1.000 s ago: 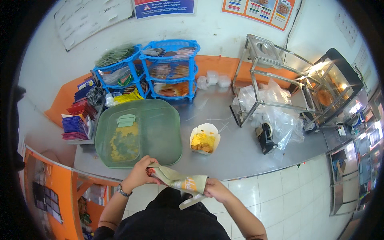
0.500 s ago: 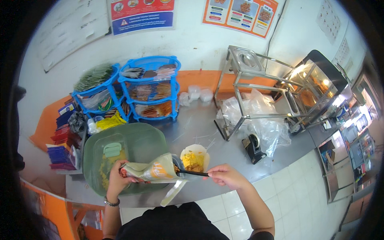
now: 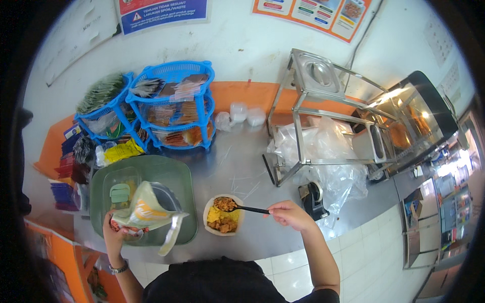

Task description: The person scoops yellow food into a paper bowl, then adds fried chicken pieces from a heated display case. They place the bowl on the counter, add a condiment sachet and a plastic fork, and arrange the items for service.

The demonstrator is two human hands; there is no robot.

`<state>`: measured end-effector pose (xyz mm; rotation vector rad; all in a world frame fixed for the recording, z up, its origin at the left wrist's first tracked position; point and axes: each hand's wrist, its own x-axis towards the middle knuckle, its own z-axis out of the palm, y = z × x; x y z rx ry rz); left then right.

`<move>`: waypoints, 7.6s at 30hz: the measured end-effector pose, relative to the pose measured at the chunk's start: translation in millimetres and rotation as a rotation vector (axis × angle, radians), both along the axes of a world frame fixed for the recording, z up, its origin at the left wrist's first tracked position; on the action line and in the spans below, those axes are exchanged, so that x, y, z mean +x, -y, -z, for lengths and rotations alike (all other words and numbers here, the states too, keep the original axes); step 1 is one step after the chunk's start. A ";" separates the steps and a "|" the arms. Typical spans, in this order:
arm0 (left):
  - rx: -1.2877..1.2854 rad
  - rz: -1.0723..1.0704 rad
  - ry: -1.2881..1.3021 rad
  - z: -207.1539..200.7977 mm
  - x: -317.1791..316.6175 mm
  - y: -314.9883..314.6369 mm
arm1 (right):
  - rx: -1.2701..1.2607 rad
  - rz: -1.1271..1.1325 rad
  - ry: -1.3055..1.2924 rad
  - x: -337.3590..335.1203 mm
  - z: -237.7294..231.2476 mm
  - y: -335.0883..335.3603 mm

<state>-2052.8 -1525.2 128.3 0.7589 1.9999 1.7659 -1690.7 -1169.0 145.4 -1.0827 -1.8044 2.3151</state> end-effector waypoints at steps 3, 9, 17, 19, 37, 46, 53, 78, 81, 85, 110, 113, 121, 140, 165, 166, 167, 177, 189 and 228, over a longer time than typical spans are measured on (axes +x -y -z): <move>-0.012 -0.082 -0.044 6.2 7.9 8.4 | 0.161 -0.046 0.124 -7.2 20.4 -15.0; -0.047 -0.105 0.030 9.5 26.8 14.0 | 0.854 -0.262 0.084 -37.2 48.8 -13.7; -0.038 -0.133 0.046 10.4 34.2 18.6 | 1.431 -0.432 0.223 -57.9 42.5 34.9; -0.032 -0.123 0.053 11.2 33.3 19.9 | 1.486 -0.410 0.224 -56.1 39.2 42.5; 0.432 -0.053 0.107 31.4 45.5 -20.6 | 0.815 -0.197 -0.291 -22.1 -140.6 69.0; 0.251 0.076 -0.046 28.1 31.4 -19.4 | 1.860 -0.697 -0.484 -77.6 -165.4 131.7; -0.188 0.221 -0.042 -9.8 26.9 -7.3 | 1.597 -0.985 -0.568 -121.7 -73.2 143.8; -0.176 0.260 0.196 13.9 16.6 -6.5 | -0.099 -0.134 -0.032 -31.6 -44.3 54.5; -0.164 0.199 0.212 14.3 13.8 4.9 | -0.089 -0.108 -0.042 -20.2 -40.6 42.8; -0.135 0.122 0.190 13.1 14.5 24.7 | 0.012 -0.055 -0.046 -8.2 -26.7 24.9; 0.027 -0.306 0.034 48.1 115.9 49.2 | 0.242 -0.162 -0.046 -33.2 -50.0 4.6; 0.025 -0.318 0.081 50.5 126.9 39.0 | 0.463 -0.401 -0.200 -41.7 -94.8 14.6; 0.202 -0.216 0.239 57.2 143.3 14.4 | 1.284 -0.858 -0.531 -108.2 -115.6 100.0; 0.576 0.007 0.502 40.8 -49.6 93.3 | 1.252 -0.226 -0.583 -345.1 -138.6 214.1; -0.100 -0.601 0.301 157.6 -140.7 324.8 | 1.742 -0.220 -0.025 -888.6 -7.4 205.5; -0.097 -0.542 0.142 151.1 -146.2 318.1 | 1.708 -0.101 0.005 -881.2 -7.5 209.0; -0.177 -0.488 0.077 143.9 -154.2 314.5 | 1.903 0.025 -0.111 -868.2 -10.8 215.5; -0.412 -0.424 -0.095 139.6 -178.3 308.0 | 1.658 -0.299 -0.173 -620.3 -140.4 140.0; -0.171 -0.098 -0.563 53.5 -190.5 215.7 | 1.341 0.241 -0.710 -566.2 -139.1 136.2; -0.063 0.425 -0.215 -22.6 107.8 -62.7 | 1.009 -0.360 -0.312 -11.6 -89.3 74.2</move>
